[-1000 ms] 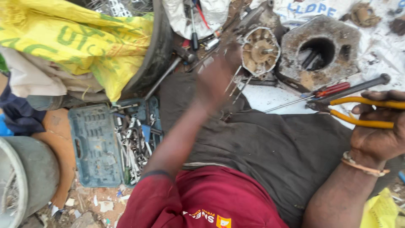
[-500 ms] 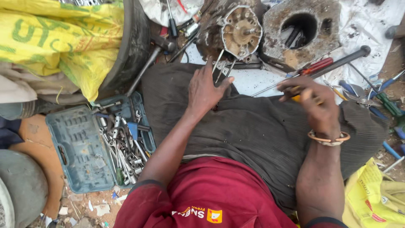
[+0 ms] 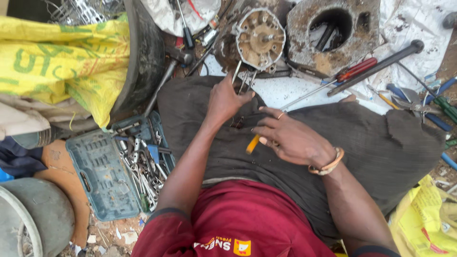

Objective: The person uses pliers and a hammer to remove a pin from a disassembled engine block. They then use a screwdriver to adjust components inside the engine casing.

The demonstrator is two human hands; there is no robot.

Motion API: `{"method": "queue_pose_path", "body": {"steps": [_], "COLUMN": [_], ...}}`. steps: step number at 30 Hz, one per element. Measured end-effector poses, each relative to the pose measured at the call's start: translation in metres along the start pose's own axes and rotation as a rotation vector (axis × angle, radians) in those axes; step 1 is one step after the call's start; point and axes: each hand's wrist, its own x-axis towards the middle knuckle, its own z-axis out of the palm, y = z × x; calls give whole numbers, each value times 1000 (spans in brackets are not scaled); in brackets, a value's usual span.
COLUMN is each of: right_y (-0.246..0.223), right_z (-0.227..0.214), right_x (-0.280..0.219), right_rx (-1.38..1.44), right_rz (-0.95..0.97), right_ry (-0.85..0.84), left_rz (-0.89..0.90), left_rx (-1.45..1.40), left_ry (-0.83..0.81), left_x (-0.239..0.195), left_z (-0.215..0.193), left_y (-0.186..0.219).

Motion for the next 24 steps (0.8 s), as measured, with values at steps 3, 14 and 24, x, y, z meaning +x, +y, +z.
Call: {"method": "queue_pose_path", "body": {"steps": [3, 14, 24], "right_y": [0, -2, 10], "right_z": [2, 17, 16], "right_x": [2, 7, 15], "right_rx": [-70, 17, -70], "right_rz": [-43, 129, 258], "right_ry": [-3, -271, -557], "left_rz": [-53, -244, 69], "left_rx": [-30, 29, -174], "left_ry": [-64, -245, -150], "left_x": [1, 20, 46], "left_z": [-3, -8, 30], "left_y": [2, 9, -31]}}
